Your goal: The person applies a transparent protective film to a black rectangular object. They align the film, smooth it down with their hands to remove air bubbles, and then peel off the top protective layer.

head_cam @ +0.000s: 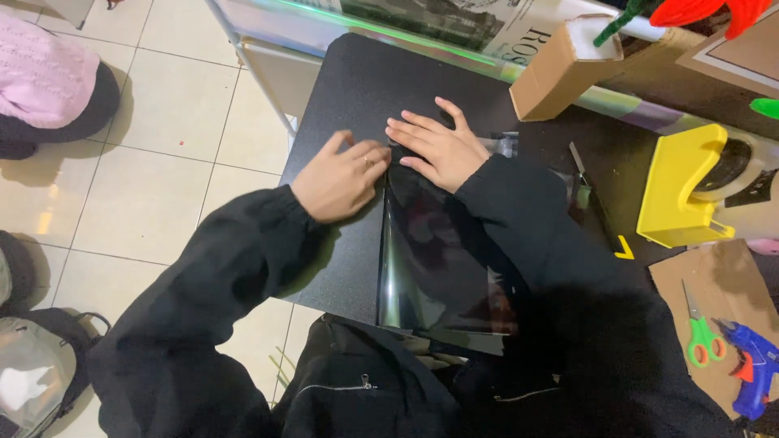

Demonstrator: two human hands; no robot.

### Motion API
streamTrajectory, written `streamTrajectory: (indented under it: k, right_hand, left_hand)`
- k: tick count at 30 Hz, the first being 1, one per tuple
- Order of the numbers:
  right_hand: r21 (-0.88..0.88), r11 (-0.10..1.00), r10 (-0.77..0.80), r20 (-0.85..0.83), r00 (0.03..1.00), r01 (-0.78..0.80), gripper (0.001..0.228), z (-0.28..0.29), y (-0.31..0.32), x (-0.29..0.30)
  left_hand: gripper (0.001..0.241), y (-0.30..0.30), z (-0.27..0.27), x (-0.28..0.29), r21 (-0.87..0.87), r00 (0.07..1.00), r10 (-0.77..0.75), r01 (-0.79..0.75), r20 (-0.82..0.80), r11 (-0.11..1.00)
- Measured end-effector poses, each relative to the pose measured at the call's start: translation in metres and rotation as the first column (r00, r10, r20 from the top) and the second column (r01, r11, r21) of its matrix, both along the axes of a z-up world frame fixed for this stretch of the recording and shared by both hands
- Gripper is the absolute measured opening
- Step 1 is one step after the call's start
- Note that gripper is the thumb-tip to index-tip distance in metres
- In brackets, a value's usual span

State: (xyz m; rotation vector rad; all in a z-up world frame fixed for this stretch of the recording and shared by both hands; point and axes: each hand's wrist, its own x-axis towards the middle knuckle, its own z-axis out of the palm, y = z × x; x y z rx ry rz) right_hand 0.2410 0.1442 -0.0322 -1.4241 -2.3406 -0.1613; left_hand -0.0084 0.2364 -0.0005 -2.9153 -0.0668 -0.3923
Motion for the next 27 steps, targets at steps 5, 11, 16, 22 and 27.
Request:
streamTrajectory:
  k: [5, 11, 16, 22, 27]
  right_hand:
    - [0.008, 1.0, 0.007, 0.005, 1.0, -0.007, 0.048, -0.001, 0.0, 0.002]
    - [0.014, 1.0, 0.017, 0.008, 1.0, -0.017, 0.048, 0.0, 0.0, 0.001]
    - [-0.004, 1.0, 0.016, -0.006, 1.0, -0.016, 0.048, 0.002, -0.001, 0.001]
    - [-0.129, 0.99, -0.049, 0.113, 0.992, 0.064, 0.052, 0.019, -0.005, -0.004]
    - [-0.111, 0.993, -0.033, 0.081, 0.996, 0.042, 0.05, 0.019, -0.007, -0.004]
  left_hand:
    - [0.032, -0.035, 0.003, -0.018, -0.013, 0.999, -0.014, 0.014, -0.046, 1.0]
    - [0.033, -0.083, 0.003, -0.053, -0.13, 0.997, -0.077, 0.074, -0.019, 0.989]
    - [0.033, -0.114, 0.017, -0.072, -0.194, 1.0, 0.013, -0.007, 0.029, 0.981]
    - [0.045, -0.134, 0.002, -0.093, -0.251, 0.994, 0.005, 0.024, 0.112, 0.968]
    - [0.044, -0.149, -0.003, -0.104, -0.21, 0.997, 0.027, -0.011, 0.072, 0.978]
